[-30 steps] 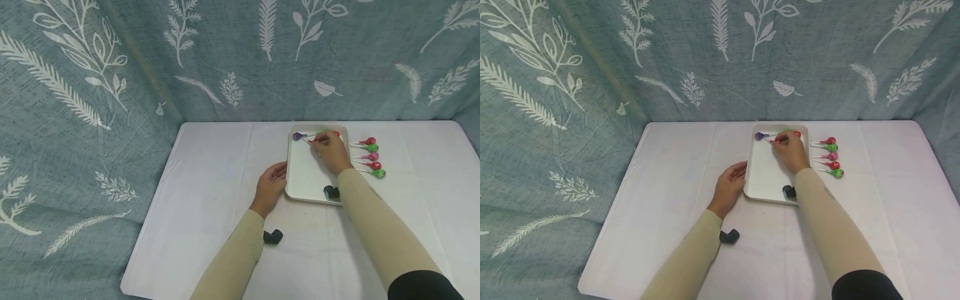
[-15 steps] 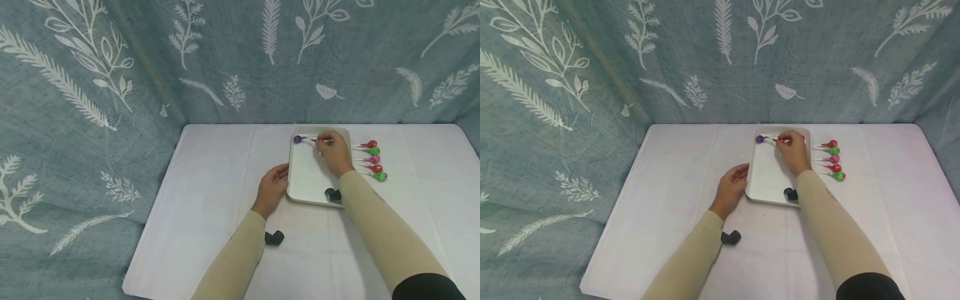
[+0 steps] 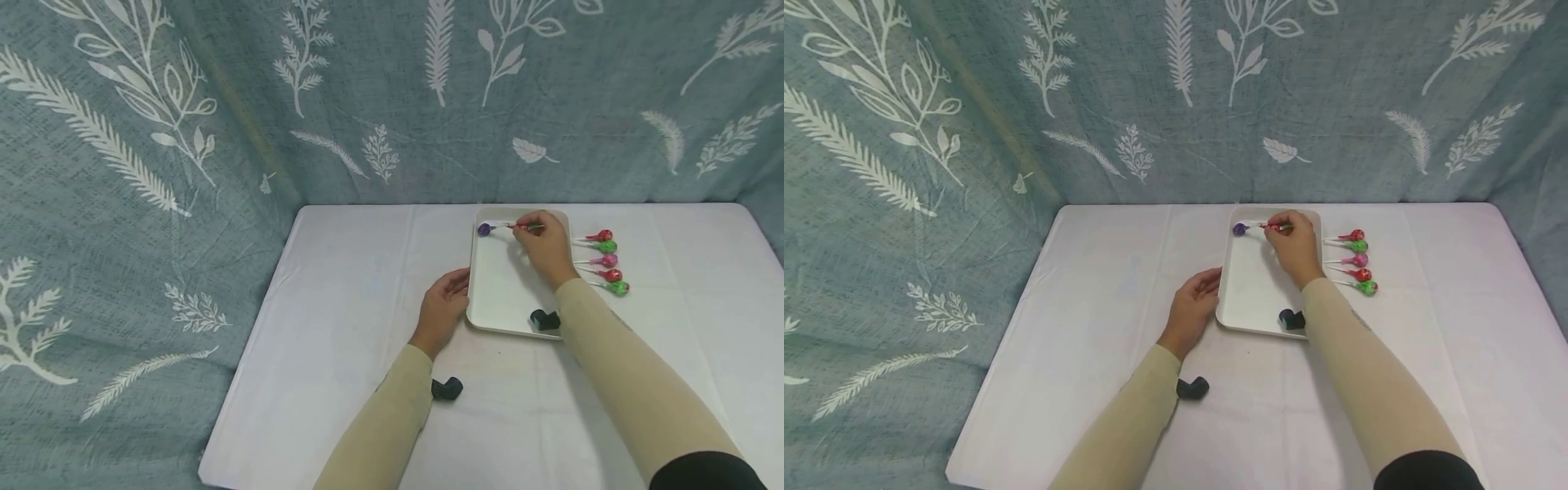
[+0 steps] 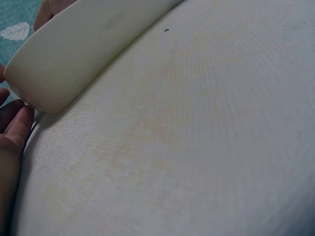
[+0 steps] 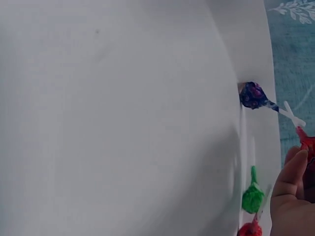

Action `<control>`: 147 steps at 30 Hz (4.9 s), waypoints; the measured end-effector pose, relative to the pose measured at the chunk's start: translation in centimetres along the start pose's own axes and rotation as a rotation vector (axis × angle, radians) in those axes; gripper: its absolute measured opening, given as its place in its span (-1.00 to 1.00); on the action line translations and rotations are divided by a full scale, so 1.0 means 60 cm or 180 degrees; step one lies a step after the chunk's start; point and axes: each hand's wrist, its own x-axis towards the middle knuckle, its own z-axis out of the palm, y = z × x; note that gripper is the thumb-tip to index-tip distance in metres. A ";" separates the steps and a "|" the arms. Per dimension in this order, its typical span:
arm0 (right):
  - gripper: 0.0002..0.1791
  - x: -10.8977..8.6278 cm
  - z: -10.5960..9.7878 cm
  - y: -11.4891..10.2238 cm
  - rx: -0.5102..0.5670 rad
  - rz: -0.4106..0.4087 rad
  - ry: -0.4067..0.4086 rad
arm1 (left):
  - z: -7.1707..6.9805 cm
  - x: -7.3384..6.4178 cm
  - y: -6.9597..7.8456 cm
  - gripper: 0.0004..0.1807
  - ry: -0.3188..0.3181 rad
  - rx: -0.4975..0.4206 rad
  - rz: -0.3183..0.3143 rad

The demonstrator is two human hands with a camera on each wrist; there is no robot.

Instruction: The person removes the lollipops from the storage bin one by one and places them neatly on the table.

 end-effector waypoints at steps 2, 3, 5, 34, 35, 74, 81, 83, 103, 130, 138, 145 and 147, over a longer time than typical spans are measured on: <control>-0.78 0.000 -0.003 -0.003 -0.0004 0.0015 -0.0011 | -0.001 0.000 0.001 -0.39 -0.0002 0.0032 0.0001; -0.78 0.000 -0.005 -0.004 -0.0004 0.0018 -0.0019 | -0.001 0.000 0.002 -0.39 -0.0005 0.0032 0.0001; -0.78 0.000 -0.009 -0.006 -0.0024 0.0034 -0.0035 | -0.002 0.000 0.003 -0.39 -0.0007 0.0039 0.0000; -0.75 -0.018 -0.046 -0.035 -0.0020 0.0152 -0.0287 | 0.008 0.009 -0.002 -0.40 0.0056 0.0070 0.0030; -0.75 -0.019 -0.047 -0.034 0.0002 0.0157 -0.0284 | 0.008 0.009 -0.002 -0.40 0.0055 0.0062 0.0035; -0.65 -0.074 -0.135 -0.008 -0.0082 0.0628 -0.0216 | 0.007 0.005 -0.004 -0.44 0.0040 0.0167 0.0028; -0.66 -0.086 -0.152 0.006 0.0013 0.0645 -0.0098 | 0.006 0.005 -0.004 -0.43 0.0031 0.0160 0.0006; -0.64 -0.089 -0.156 0.007 0.0020 0.0636 -0.0072 | 0.006 0.004 -0.004 -0.44 0.0037 0.0165 0.0019; -0.75 -0.115 -0.218 0.023 0.0023 0.0755 -0.0007 | 0.004 0.005 -0.011 -0.43 0.0036 0.0179 0.0002; -0.74 -0.159 -0.271 0.069 -0.0302 0.1054 -0.0070 | 0.011 0.009 -0.008 -0.41 0.0053 0.0101 0.0005; -0.61 -0.167 -0.270 0.084 -0.0340 0.1068 -0.0142 | 0.013 0.010 -0.008 -0.42 0.0072 0.0174 0.0010; -0.50 -0.172 -0.271 0.086 -0.0481 0.1005 -0.0155 | 0.015 0.010 -0.004 -0.42 0.0103 0.0208 0.0001; -0.48 -0.172 -0.272 0.088 -0.0540 0.1008 -0.0162 | 0.015 0.009 -0.004 -0.42 0.0099 0.0215 -0.0002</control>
